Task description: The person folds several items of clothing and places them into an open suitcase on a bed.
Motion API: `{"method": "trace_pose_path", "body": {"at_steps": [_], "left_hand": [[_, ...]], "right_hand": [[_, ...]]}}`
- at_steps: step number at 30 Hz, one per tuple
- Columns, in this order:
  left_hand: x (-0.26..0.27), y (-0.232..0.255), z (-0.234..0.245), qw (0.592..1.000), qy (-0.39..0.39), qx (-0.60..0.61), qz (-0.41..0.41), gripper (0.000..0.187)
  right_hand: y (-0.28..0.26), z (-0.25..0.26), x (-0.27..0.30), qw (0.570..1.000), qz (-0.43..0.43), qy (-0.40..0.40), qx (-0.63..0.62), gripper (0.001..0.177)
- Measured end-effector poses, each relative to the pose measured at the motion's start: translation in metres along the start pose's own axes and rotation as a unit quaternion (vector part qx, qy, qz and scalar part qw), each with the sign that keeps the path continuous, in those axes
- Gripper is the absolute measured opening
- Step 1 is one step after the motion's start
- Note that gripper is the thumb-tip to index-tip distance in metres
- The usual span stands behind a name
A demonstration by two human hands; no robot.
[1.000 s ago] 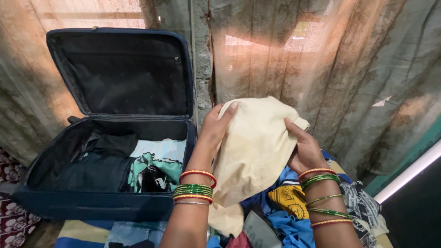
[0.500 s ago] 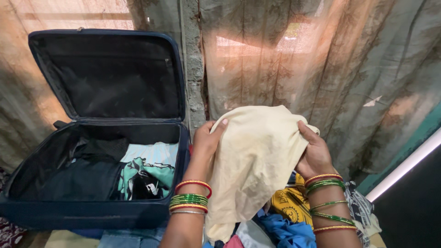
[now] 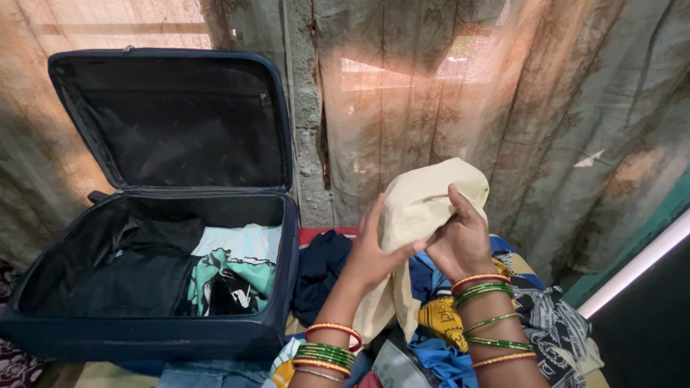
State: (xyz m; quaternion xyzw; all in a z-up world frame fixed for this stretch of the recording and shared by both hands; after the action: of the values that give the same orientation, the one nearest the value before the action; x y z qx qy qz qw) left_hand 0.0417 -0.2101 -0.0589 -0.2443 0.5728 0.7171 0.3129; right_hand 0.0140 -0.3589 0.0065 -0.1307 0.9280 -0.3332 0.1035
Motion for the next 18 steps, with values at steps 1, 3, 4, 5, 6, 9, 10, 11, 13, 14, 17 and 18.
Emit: {"method": "trace_pose_path", "body": {"at_steps": [1, 3, 4, 5, 6, 9, 10, 11, 13, 14, 17, 18], "left_hand": [[0.003, 0.001, -0.003, 1.000, -0.011, -0.008, -0.022, 0.116], [0.008, 0.000, -0.007, 0.999, 0.015, -0.025, -0.020, 0.119], [0.011, 0.000, -0.008, 0.999, 0.027, -0.034, -0.019, 0.120], [0.013, 0.000, -0.008, 0.998, 0.030, -0.044, -0.028, 0.119], [0.014, 0.001, -0.007, 0.997, 0.032, -0.055, -0.036, 0.119], [0.017, 0.009, -0.006, 0.993, 0.039, -0.107, -0.033, 0.117], [0.019, 0.013, -0.006, 0.991, 0.041, -0.127, -0.025, 0.116], [0.020, 0.018, -0.006, 0.986, 0.067, -0.151, -0.011, 0.112], [0.021, 0.027, -0.007, 0.973, 0.118, -0.196, 0.017, 0.103], [0.021, 0.027, -0.005, 0.969, 0.108, -0.207, 0.076, 0.094], [0.014, 0.027, 0.011, 0.945, 0.082, -0.247, 0.200, 0.064], [0.012, 0.029, 0.017, 0.938, 0.074, -0.266, 0.212, 0.053]], "right_hand": [[0.001, -0.002, -0.001, 1.000, 0.002, -0.008, -0.001, 0.049], [0.003, -0.003, -0.002, 1.000, 0.005, -0.009, -0.002, 0.051], [0.003, -0.003, -0.003, 1.000, 0.007, -0.009, -0.002, 0.052], [0.003, -0.002, -0.004, 1.000, 0.008, 0.002, -0.007, 0.053], [0.002, -0.002, -0.004, 1.000, 0.009, 0.014, -0.011, 0.053], [0.001, -0.007, -0.002, 0.999, 0.010, 0.026, -0.022, 0.055], [0.001, -0.009, -0.001, 0.999, 0.010, 0.028, -0.026, 0.056], [0.003, -0.013, -0.002, 0.999, 0.006, 0.024, -0.027, 0.056], [0.005, -0.017, -0.002, 0.999, 0.001, 0.017, -0.029, 0.058], [0.007, -0.018, -0.002, 0.999, -0.004, 0.016, -0.033, 0.059], [0.010, -0.018, -0.007, 0.998, -0.014, 0.026, -0.050, 0.059], [0.011, -0.016, -0.008, 0.997, -0.020, 0.042, -0.058, 0.058]]}}
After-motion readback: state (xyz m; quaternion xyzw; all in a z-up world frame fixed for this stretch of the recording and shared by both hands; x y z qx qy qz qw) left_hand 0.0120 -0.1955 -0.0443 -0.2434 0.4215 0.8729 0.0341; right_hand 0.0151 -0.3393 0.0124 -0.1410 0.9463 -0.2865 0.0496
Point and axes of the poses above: each hand's wrist, its own x-axis away from the middle knuckle, its own z-axis out of the back of the hand, y = z × x, the point moved 3 cm from there along -x, towards the middle knuckle, and after that the axes turned 12 degrees about -z, right-handed, at the moved point
